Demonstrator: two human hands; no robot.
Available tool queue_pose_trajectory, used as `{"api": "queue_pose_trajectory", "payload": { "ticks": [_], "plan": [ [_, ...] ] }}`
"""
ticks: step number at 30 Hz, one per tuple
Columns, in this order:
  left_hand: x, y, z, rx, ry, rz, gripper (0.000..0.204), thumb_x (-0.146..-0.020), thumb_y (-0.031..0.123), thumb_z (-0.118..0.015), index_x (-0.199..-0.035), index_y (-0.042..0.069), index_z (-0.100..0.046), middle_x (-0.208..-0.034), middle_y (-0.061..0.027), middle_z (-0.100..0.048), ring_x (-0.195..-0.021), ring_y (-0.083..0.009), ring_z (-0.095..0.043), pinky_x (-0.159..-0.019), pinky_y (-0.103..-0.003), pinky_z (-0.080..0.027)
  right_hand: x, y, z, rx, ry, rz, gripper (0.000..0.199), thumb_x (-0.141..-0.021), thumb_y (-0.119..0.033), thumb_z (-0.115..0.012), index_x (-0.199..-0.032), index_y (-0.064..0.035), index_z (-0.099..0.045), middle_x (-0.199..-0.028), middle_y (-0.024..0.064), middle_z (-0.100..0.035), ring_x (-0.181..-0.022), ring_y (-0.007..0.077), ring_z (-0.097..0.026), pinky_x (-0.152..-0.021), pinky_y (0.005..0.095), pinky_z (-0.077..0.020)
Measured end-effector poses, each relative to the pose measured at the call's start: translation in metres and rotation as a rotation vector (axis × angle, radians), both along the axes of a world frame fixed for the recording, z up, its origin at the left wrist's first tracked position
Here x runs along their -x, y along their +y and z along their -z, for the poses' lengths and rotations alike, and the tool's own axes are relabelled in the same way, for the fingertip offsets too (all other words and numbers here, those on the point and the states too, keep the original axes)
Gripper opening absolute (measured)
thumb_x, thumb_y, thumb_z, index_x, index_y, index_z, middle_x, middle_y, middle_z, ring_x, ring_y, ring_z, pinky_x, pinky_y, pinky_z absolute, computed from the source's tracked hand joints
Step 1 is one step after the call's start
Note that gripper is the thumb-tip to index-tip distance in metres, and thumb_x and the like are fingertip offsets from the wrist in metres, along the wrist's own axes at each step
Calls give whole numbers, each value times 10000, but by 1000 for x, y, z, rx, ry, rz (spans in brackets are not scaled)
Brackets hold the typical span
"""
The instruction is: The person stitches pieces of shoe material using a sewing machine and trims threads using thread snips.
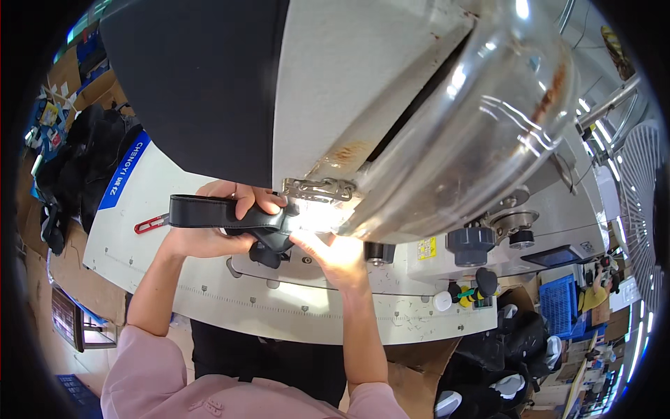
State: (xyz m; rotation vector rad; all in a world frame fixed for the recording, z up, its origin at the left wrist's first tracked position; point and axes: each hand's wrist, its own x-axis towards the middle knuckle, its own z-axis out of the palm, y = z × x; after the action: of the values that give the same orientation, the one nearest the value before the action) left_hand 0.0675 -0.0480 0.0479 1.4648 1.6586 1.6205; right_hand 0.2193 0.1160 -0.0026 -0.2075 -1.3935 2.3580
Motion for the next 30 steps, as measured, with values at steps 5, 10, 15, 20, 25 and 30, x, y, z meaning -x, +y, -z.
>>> {"api": "queue_pose_trajectory", "payload": {
  "ticks": [5, 10, 15, 20, 25, 30],
  "plan": [
    [1, -1, -5, -2, -37, 73, 366, -572, -128, -624, -744, 117, -413, -972, -100, -649, -1142, -310, -589, -987, -412, -477, 4, -3, -9, -541, -11, 150, 363, -749, 38, -763, -1073, 37, -599, -990, 65, -631, -892, 132, -595, -788, 258, -506],
    [1, 0, -10, 40, -63, 9, 341, -577, -95, -631, -746, 103, -410, -961, -111, -654, -1068, -279, -621, -908, -358, -501, 3, -5, -9, -529, 42, 155, 362, -755, 53, -747, -1084, 22, -599, -1010, 68, -630, -906, 138, -604, -811, 277, -508],
    [3, 2, -15, -19, -38, 15, 328, -581, -72, -625, -752, 96, -402, -974, -116, -666, -994, -226, -635, -858, -327, -514, 6, -2, -2, -599, 32, 168, 363, -752, 44, -753, -1080, 23, -601, -1019, 70, -633, -917, 144, -603, -844, 294, -497],
    [1, 1, -16, -52, 82, -52, 325, -591, -45, -634, -756, 91, -389, -978, -112, -675, -912, -183, -629, -798, -299, -521, 8, 3, 17, -530, -6, 237, 361, -756, 34, -755, -1083, 16, -603, -1023, 70, -634, -936, 145, -599, -867, 299, -487],
    [3, 5, -8, -40, 38, -49, 323, -601, -38, -640, -753, 79, -380, -962, -111, -672, -892, -181, -625, -763, -283, -511, 7, 10, 25, -924, -32, 254, 324, -771, 24, -746, -1065, 9, -611, -1005, 62, -636, -921, 139, -601, -853, 302, -492],
    [2, 9, 1, -99, 36, -61, 323, -606, -41, -640, -750, 80, -377, -938, -110, -665, -874, -173, -622, -744, -277, -503, 10, 10, 18, -199, 15, 148, 235, -788, 25, -722, -1006, -4, -638, -944, 45, -645, -866, 125, -606, -801, 280, -503]
  ]
}}
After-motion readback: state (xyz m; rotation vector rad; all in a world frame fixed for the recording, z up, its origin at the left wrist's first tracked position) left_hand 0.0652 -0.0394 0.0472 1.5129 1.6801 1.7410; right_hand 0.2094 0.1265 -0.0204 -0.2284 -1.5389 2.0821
